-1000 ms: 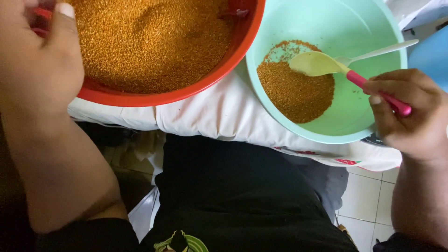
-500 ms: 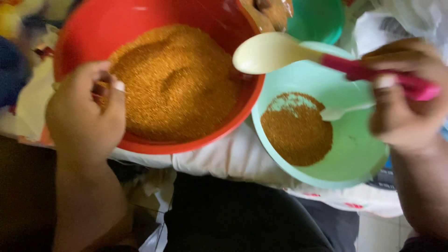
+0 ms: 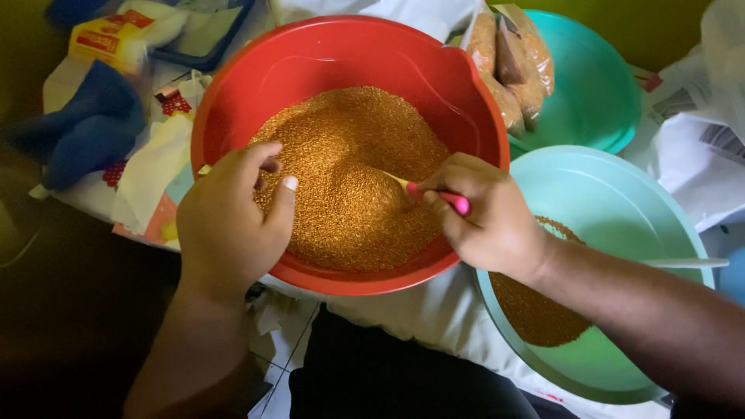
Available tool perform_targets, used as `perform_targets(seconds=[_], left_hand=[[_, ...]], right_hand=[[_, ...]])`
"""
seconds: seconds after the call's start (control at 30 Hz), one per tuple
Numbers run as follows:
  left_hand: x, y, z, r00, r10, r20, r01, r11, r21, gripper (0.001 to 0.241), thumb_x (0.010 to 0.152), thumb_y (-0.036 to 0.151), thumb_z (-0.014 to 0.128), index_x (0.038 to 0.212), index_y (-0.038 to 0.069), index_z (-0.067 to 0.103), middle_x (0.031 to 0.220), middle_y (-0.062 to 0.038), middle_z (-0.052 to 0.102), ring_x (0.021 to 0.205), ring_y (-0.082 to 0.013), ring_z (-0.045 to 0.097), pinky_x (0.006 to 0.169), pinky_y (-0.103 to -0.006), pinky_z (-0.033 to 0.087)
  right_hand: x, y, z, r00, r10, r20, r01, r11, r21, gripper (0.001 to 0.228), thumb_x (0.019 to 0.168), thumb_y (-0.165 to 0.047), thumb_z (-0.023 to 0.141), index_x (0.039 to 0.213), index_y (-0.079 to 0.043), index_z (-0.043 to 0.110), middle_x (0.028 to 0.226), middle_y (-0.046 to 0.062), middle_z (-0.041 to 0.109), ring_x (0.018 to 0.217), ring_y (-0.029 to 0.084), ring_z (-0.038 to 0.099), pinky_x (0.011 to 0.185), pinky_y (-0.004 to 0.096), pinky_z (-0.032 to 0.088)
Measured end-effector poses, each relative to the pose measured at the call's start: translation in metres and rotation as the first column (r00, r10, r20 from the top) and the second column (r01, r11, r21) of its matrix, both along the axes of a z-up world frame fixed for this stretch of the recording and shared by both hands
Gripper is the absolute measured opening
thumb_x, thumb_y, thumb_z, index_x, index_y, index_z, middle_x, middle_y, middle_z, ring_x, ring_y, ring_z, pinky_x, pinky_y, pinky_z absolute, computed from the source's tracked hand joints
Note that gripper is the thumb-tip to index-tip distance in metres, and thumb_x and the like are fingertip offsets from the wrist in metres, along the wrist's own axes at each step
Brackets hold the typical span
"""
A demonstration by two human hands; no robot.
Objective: The person scoops seeds from a large red bowl into a smaller blue bowl, using a spoon to measure and mix different types of grain.
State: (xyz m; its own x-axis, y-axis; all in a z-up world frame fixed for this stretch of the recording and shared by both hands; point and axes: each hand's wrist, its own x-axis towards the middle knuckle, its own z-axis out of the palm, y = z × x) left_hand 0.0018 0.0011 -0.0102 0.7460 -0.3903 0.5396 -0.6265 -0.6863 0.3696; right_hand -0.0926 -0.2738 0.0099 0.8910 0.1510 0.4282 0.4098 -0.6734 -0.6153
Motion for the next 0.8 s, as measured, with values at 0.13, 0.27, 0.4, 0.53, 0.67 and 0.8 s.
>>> perform_targets(seconds=[0.13, 0.27, 0.4, 0.53, 0.67, 0.8], left_hand=[[-0.001, 0.0, 0.003, 1.0, -0.009, 0.0, 0.009, 1.0, -0.014, 0.034, 0.094, 0.019, 0.067, 0.125, 0.006, 0.069, 0.107, -0.006, 0.074, 0.095, -0.0316, 0.07, 0.074, -0.0464, 0.052], [-0.001, -0.002, 0.003, 0.999, 0.008, -0.031, -0.009, 1.0, -0.011, 0.035, 0.094, 0.022, 0.066, 0.125, 0.007, 0.069, 0.109, -0.005, 0.075, 0.096, -0.0318, 0.071, 0.073, -0.0475, 0.052], [-0.001, 0.0, 0.002, 1.0, -0.007, 0.004, 0.008, 1.0, -0.024, 0.034, 0.094, 0.019, 0.068, 0.125, 0.005, 0.069, 0.108, -0.007, 0.075, 0.094, -0.0313, 0.071, 0.071, -0.0466, 0.053], [0.0, 0.0, 0.002, 1.0, -0.005, -0.018, 0.005, 1.0, -0.018, 0.035, 0.094, 0.023, 0.066, 0.125, 0.007, 0.067, 0.108, -0.006, 0.074, 0.096, -0.0325, 0.07, 0.072, -0.0488, 0.052], [0.0, 0.0, 0.002, 0.998, 0.015, -0.063, -0.016, 1.0, -0.016, 0.037, 0.093, 0.024, 0.066, 0.126, 0.007, 0.069, 0.109, -0.005, 0.075, 0.095, -0.0312, 0.071, 0.072, -0.0482, 0.053], [-0.001, -0.001, 0.003, 0.998, 0.024, -0.061, -0.025, 1.0, -0.014, 0.037, 0.093, 0.024, 0.067, 0.126, 0.007, 0.07, 0.109, -0.004, 0.076, 0.094, -0.0304, 0.072, 0.069, -0.0469, 0.053]], right_hand=[[-0.002, 0.003, 0.003, 0.996, -0.056, -0.069, 0.062, 0.995, 0.083, 0.013, 0.094, 0.0, 0.06, 0.09, -0.002, 0.073, 0.088, 0.011, 0.07, 0.077, 0.022, 0.069, 0.068, 0.032, 0.053], [-0.003, 0.001, 0.001, 0.965, -0.105, -0.239, 0.162, 0.959, 0.233, 0.015, 0.093, -0.002, 0.06, 0.084, -0.003, 0.071, 0.077, 0.007, 0.068, 0.067, 0.016, 0.062, 0.06, 0.029, 0.047], [0.004, -0.01, -0.006, 0.89, -0.081, -0.45, 0.331, 0.793, 0.512, 0.015, 0.094, -0.001, 0.055, 0.085, 0.004, 0.065, 0.075, 0.017, 0.068, 0.063, 0.025, 0.072, 0.058, 0.03, 0.06], [0.01, -0.02, 0.004, 0.833, -0.092, -0.546, 0.458, 0.67, 0.585, 0.02, 0.091, 0.001, 0.052, 0.09, 0.013, 0.068, 0.084, 0.028, 0.071, 0.064, 0.038, 0.074, 0.061, 0.035, 0.065], [0.013, -0.033, 0.008, 0.839, -0.165, -0.519, 0.495, 0.629, 0.6, 0.021, 0.091, 0.001, 0.049, 0.091, 0.013, 0.066, 0.082, 0.03, 0.07, 0.061, 0.041, 0.073, 0.057, 0.035, 0.064], [0.009, -0.04, 0.022, 0.881, -0.176, -0.438, 0.45, 0.597, 0.664, 0.018, 0.091, 0.005, 0.049, 0.091, 0.015, 0.064, 0.073, 0.033, 0.066, 0.057, 0.044, 0.071, 0.055, 0.038, 0.065]])
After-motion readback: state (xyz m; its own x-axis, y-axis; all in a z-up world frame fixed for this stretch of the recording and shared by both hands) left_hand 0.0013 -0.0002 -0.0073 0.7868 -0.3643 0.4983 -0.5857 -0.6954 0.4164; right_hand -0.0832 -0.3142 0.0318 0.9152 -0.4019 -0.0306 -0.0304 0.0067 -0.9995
